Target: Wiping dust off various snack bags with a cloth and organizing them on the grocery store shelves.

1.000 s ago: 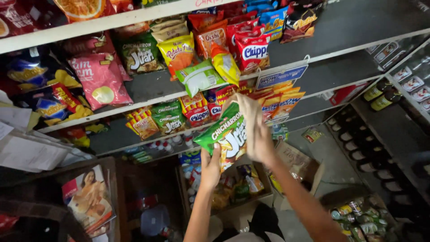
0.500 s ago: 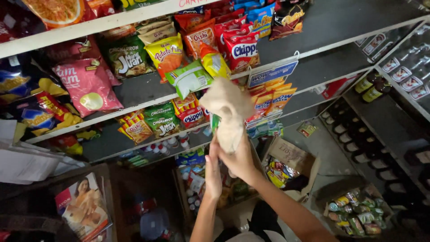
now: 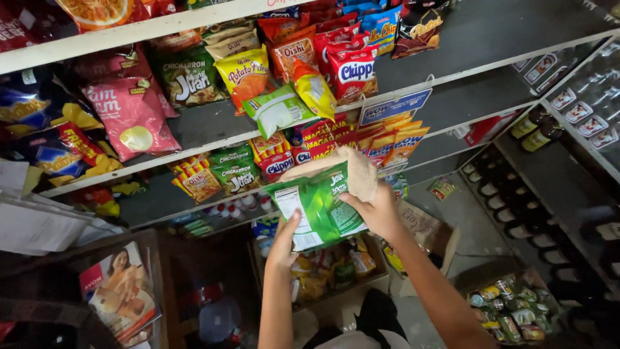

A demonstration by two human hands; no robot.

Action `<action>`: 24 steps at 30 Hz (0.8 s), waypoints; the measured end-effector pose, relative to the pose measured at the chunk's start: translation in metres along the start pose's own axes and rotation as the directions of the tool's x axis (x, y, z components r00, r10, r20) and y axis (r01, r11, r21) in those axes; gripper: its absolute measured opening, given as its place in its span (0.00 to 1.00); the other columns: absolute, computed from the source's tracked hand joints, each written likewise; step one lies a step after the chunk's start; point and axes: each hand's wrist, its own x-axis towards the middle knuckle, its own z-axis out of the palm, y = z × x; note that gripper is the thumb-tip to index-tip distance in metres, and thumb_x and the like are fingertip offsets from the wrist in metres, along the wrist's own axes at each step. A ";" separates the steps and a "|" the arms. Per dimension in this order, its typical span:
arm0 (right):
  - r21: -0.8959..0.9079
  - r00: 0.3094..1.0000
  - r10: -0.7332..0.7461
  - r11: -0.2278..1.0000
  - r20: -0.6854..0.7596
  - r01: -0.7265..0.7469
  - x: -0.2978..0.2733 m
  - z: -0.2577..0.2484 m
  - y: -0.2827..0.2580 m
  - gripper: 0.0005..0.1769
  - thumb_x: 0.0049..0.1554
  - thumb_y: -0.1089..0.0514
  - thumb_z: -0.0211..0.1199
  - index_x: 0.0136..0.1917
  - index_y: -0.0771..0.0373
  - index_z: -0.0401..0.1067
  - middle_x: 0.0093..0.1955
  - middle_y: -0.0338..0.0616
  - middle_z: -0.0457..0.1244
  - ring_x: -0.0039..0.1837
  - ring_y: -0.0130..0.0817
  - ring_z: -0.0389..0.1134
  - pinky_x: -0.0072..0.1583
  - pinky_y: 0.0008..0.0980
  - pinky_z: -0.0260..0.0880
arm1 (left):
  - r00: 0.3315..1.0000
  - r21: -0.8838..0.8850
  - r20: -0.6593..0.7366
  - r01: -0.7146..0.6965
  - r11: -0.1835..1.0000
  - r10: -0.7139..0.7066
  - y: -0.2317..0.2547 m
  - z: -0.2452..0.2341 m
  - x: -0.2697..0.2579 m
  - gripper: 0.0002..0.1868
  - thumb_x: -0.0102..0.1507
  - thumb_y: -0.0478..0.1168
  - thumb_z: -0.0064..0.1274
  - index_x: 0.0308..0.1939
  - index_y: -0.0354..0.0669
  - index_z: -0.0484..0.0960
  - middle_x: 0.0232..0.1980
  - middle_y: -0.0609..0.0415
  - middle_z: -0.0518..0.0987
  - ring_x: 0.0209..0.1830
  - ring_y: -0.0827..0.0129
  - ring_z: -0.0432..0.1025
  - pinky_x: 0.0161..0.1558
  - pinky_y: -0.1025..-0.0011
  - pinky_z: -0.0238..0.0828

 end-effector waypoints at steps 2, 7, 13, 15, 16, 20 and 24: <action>-0.062 0.999 -0.001 0.998 -0.050 -0.002 0.005 -0.010 0.009 0.09 0.56 0.63 0.69 0.48 0.69 0.75 0.41 0.43 0.70 0.42 0.29 0.73 0.43 0.29 0.74 | 0.999 -0.009 -0.033 0.006 1.000 -0.007 0.009 0.016 -0.004 0.41 0.61 0.53 0.58 0.73 0.39 0.62 0.68 0.47 0.74 0.64 0.62 0.71 0.61 0.61 0.67; -0.029 0.941 0.251 0.964 -0.225 -0.264 0.015 -0.048 -0.028 0.12 0.58 0.57 0.57 0.51 0.64 0.77 0.39 0.41 0.71 0.37 0.32 0.72 0.43 0.46 0.74 | 0.985 -0.018 -0.119 -0.126 0.992 0.123 0.020 0.029 -0.004 0.43 0.61 0.56 0.58 0.73 0.37 0.62 0.68 0.45 0.73 0.65 0.60 0.70 0.62 0.60 0.67; -0.538 0.823 -0.368 0.628 0.432 0.563 0.012 0.010 -0.090 0.28 0.60 0.39 0.55 0.60 0.59 0.79 0.74 0.57 0.56 0.80 0.62 0.42 0.75 0.70 0.30 | 0.879 0.123 0.164 -0.468 0.875 0.447 -0.025 0.041 0.005 0.48 0.63 0.57 0.60 0.77 0.34 0.57 0.74 0.47 0.66 0.72 0.63 0.63 0.70 0.64 0.60; -0.541 0.847 -0.428 0.653 0.315 0.530 0.011 0.027 -0.058 0.20 0.57 0.37 0.55 0.44 0.55 0.62 0.77 0.58 0.55 0.81 0.61 0.43 0.75 0.67 0.34 | 0.915 0.005 0.190 -0.365 0.931 0.357 -0.034 0.038 0.003 0.42 0.65 0.57 0.53 0.74 0.37 0.58 0.70 0.50 0.70 0.68 0.64 0.67 0.67 0.63 0.65; -0.541 0.846 -0.431 0.651 0.314 0.532 0.020 0.028 -0.046 0.20 0.57 0.37 0.55 0.44 0.55 0.62 0.77 0.58 0.55 0.81 0.61 0.43 0.75 0.67 0.34 | 0.913 0.005 0.191 -0.368 0.930 0.360 -0.028 0.046 -0.002 0.42 0.65 0.57 0.53 0.74 0.37 0.58 0.70 0.50 0.70 0.68 0.64 0.67 0.67 0.63 0.65; -0.363 0.936 0.350 0.877 0.037 -0.314 0.050 0.031 -0.025 0.32 0.64 0.45 0.49 0.74 0.65 0.64 0.72 0.66 0.58 0.74 0.63 0.57 0.72 0.57 0.57 | 0.934 0.213 -0.005 -0.348 0.913 0.358 -0.015 0.068 -0.022 0.31 0.69 0.50 0.51 0.70 0.33 0.68 0.66 0.46 0.76 0.64 0.64 0.69 0.66 0.65 0.63; -0.152 0.999 0.029 0.988 -0.044 -0.036 0.001 0.045 0.009 0.28 0.64 0.53 0.54 0.75 0.62 0.59 0.77 0.56 0.56 0.79 0.51 0.57 0.79 0.52 0.53 | 0.922 0.242 -0.023 -0.369 0.897 0.385 -0.009 0.055 -0.021 0.29 0.69 0.46 0.51 0.70 0.33 0.69 0.66 0.46 0.76 0.64 0.63 0.70 0.68 0.66 0.63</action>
